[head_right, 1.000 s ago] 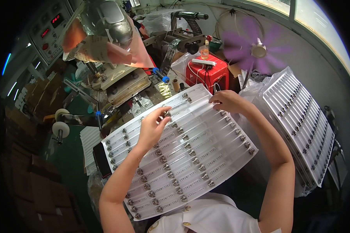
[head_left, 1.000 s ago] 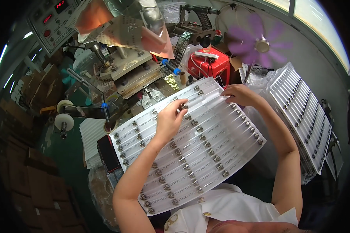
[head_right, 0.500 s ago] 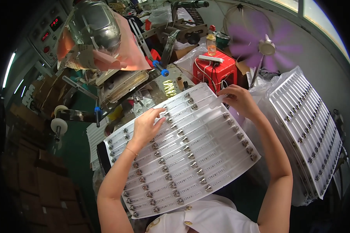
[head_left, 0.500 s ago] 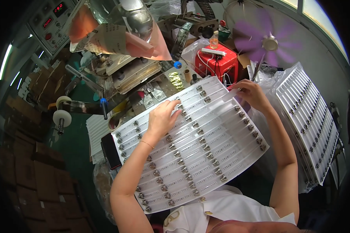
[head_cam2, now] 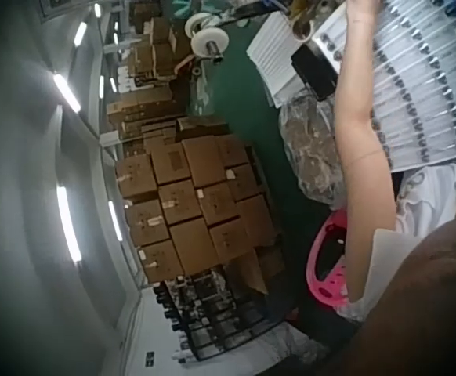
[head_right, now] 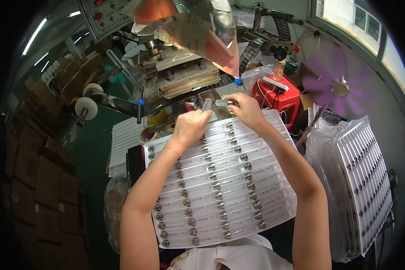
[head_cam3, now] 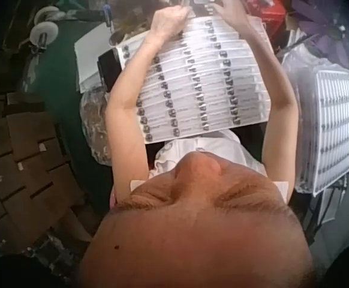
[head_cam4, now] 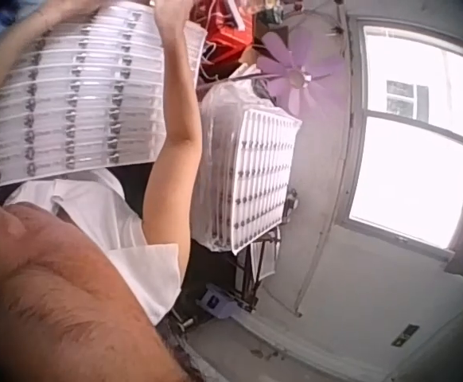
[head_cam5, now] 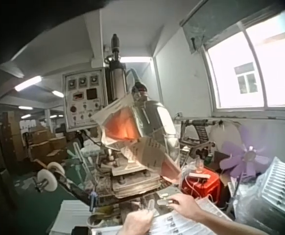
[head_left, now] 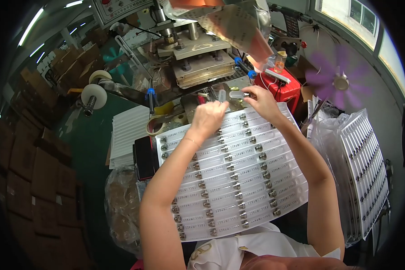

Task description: Placing small metal components into a plastic organizer/fixture.

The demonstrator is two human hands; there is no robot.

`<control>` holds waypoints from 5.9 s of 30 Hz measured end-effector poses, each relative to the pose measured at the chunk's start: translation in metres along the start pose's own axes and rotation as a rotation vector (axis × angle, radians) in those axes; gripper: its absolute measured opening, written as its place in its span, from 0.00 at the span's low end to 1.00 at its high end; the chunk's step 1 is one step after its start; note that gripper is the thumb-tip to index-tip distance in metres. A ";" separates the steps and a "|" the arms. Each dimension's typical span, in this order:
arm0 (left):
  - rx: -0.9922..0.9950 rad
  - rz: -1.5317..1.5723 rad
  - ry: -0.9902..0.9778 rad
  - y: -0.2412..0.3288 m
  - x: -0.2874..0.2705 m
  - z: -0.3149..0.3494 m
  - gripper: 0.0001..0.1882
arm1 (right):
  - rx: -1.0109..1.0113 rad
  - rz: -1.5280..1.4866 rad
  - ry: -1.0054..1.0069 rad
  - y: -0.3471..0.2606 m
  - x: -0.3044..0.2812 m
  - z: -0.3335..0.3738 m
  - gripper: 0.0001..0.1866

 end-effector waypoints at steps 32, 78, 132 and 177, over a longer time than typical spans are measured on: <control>-0.333 0.558 -0.210 0.025 -0.066 0.089 0.22 | 0.032 0.122 -0.365 0.029 0.094 -0.051 0.37; -0.332 0.584 -0.223 0.022 -0.064 0.098 0.25 | 0.185 0.038 -0.394 0.016 0.096 -0.051 0.35; -0.096 0.623 -0.216 0.097 -0.059 0.017 0.19 | 0.017 0.468 -0.256 0.074 -0.104 0.080 0.15; 0.030 0.312 -0.073 0.050 -0.069 0.077 0.15 | -0.368 0.265 -0.070 -0.011 0.063 -0.015 0.18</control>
Point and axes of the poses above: each hand's wrist, its own z-axis away from the middle knuckle, its own x-axis out of the palm, y = z × x, the point moved 3 cm from there along -z, towards the middle knuckle, and after that the axes turned 8 degrees about -z, right-handed, at the moved point
